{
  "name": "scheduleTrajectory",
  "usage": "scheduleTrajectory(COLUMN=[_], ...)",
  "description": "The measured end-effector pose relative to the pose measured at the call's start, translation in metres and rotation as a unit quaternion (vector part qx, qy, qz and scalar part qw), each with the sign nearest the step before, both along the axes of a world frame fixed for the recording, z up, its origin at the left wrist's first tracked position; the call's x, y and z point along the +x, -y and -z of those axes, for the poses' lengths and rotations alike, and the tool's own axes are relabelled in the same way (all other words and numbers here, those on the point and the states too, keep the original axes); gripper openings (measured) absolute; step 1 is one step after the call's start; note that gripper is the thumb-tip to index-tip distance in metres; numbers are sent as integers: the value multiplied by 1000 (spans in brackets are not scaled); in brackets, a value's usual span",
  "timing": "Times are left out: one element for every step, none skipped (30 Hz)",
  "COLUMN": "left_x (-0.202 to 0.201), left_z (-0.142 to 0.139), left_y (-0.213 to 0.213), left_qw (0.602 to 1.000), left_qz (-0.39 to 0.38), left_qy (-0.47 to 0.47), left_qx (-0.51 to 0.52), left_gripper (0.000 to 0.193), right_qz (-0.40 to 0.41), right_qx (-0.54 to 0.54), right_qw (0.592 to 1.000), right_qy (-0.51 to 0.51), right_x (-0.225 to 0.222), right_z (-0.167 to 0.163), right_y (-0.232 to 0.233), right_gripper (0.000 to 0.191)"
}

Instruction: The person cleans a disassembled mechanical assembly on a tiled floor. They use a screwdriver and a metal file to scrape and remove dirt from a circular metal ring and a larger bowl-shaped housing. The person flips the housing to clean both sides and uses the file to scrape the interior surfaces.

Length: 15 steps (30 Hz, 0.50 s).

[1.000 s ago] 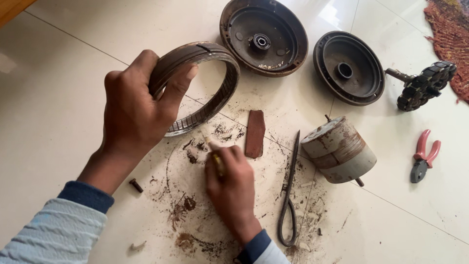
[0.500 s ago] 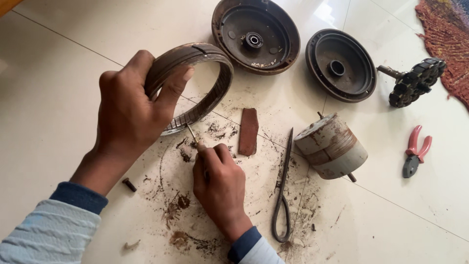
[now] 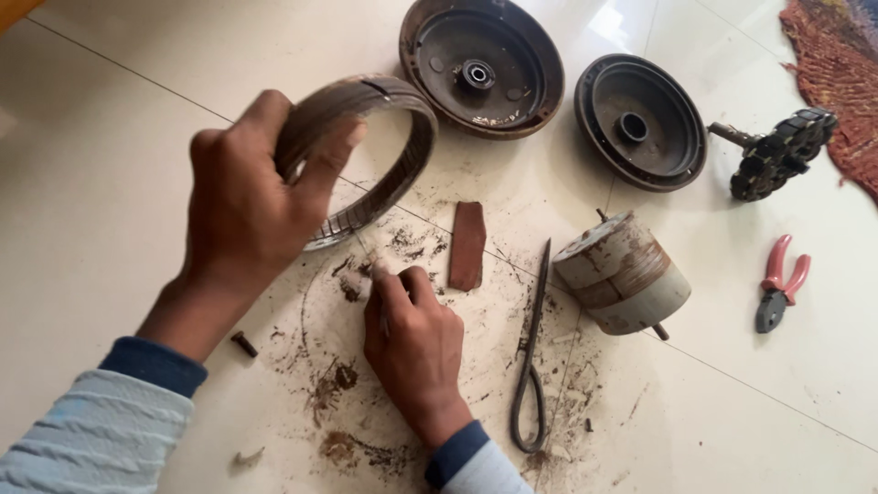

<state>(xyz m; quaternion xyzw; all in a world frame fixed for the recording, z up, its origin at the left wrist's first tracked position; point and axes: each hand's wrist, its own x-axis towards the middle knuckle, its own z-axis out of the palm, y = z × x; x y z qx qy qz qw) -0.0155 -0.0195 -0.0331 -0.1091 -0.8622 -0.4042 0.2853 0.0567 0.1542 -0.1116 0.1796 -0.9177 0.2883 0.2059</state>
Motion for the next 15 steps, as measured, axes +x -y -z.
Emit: scheduleTrajectory(left_x=[0, -1, 0, 0, 0, -1, 0, -1, -1, -1, 0, 0, 0, 0, 0], left_z=[0, 0, 1, 1, 1, 1, 1, 0, 0, 0, -1, -1, -1, -2, -2], left_y=[0, 0, 1, 1, 1, 1, 1, 0, 0, -1, -1, -1, -1, -1, -1], left_qw=[1000, 999, 999, 1000, 1000, 1000, 1000, 1000, 999, 1000, 1000, 1000, 1000, 999, 999], left_qz=[-5, -10, -18, -9, -1, 8, 3, -2, -7, -4, -2, 2, -3, -7, -10], left_qy=[15, 30, 46, 27, 6, -15, 2, 18, 34, 25, 15, 5, 19, 33, 46], left_qx=[2, 3, 4, 3, 2, 1, 5, 9, 12, 13, 13, 13, 16, 19, 23], left_gripper=[50, 52, 54, 53, 52, 51, 52, 53, 54, 53, 52, 52, 51, 51, 51], right_qz=[20, 39, 55, 35, 15, -5, 20, 46, 71, 48, 25, 3, 31, 60, 90], right_qx=[25, 49, 74, 63, 53, 43, 50, 57, 64, 53, 42, 31, 38, 46, 54], right_qw=[999, 998, 996, 997, 998, 999, 998, 997, 995, 997, 999, 999, 999, 996, 992], right_qy=[1, 3, 5, 1, -4, -10, -20, -31, -41, -30, -19, -10, 19, 46, 72], right_x=[0, 1, 1, 2, 2, 3, 3, 3, 3, 2, 2, 1, 0, -1, -2], right_z=[-2, -3, -4, -5, -6, -7, -7, -7, -7, -7, -7, -7, -7, -7, -7], right_y=[0, 1, 1, 1, 1, 1, 1, 1, 1, 1, 1, 1, 1, 1, 1], right_gripper=[19, 19, 18, 19, 19, 20, 18, 16, 14, 15, 16, 17, 16, 16, 15])
